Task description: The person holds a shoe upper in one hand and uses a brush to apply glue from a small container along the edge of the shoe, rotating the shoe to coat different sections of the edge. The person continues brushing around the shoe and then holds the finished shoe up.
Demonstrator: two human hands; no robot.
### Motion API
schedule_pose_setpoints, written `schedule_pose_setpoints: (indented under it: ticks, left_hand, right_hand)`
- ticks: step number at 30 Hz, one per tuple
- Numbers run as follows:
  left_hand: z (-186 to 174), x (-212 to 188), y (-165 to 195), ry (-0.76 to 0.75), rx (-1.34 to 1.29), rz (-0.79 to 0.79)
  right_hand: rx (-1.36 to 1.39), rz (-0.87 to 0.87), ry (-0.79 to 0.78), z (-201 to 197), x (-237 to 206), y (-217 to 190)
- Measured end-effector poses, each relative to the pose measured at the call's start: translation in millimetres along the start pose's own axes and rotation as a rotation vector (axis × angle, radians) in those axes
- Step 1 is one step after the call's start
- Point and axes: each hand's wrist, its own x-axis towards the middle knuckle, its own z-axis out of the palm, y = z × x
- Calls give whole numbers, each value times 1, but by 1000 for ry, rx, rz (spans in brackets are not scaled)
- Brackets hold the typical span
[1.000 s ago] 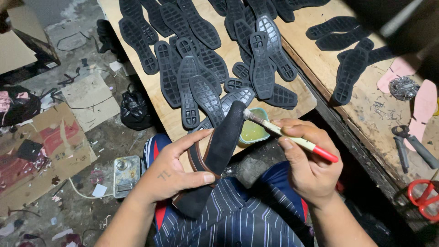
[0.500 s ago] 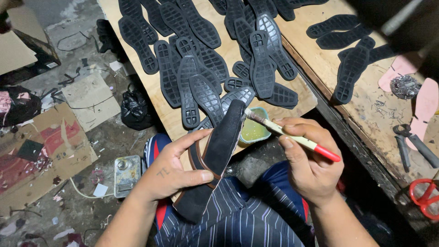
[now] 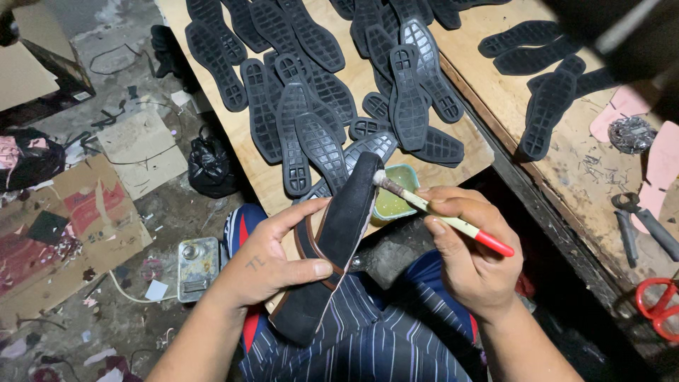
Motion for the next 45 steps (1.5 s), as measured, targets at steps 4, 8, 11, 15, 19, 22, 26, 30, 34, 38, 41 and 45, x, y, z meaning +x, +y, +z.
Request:
schedule_pose_setpoints:
  ticks: [4,8,11,15,19,22,26,30,34,38,41,45]
  left_hand:
    - [-1,0,-1,5,-59,-45]
    - [-4,2,-5,-12,-54,13]
    - [-9,2,-7,-6,-36,14]
    - [-11,4,-11,-7,-37,31]
    - [-6,4,-10,-51,-31,46]
    - [-2,5,-6,-31,-105,21]
    - [2,2,1,-28,-64,37]
    - [6,2,3,-27,-51,25]
    - [7,3,3,-8,-67,23]
    - [5,3,1,13,-50,18]
    - [4,4,-1,14,-60,25]
    - [2,6,-5,56,-5,34]
  right_hand:
    - [29,-8,-56,-1,-1,1]
    - [6,9,-89,0,-8,0]
    - [54,66,-137,-1,-17,-3]
    - [274,107,-23,2,-17,5]
    - [298,204,156,8,-8,14]
    - [314,201,105,7,-8,10]
    - [292,130,122,6,-7,6]
    - [190,72,105,8,-4,9]
    - [125,56,43,8,-6,7]
    - [170,74,28,8,-7,5]
    - [147,58,21,10,-8,5]
    - [132,48,7,11,-9,4]
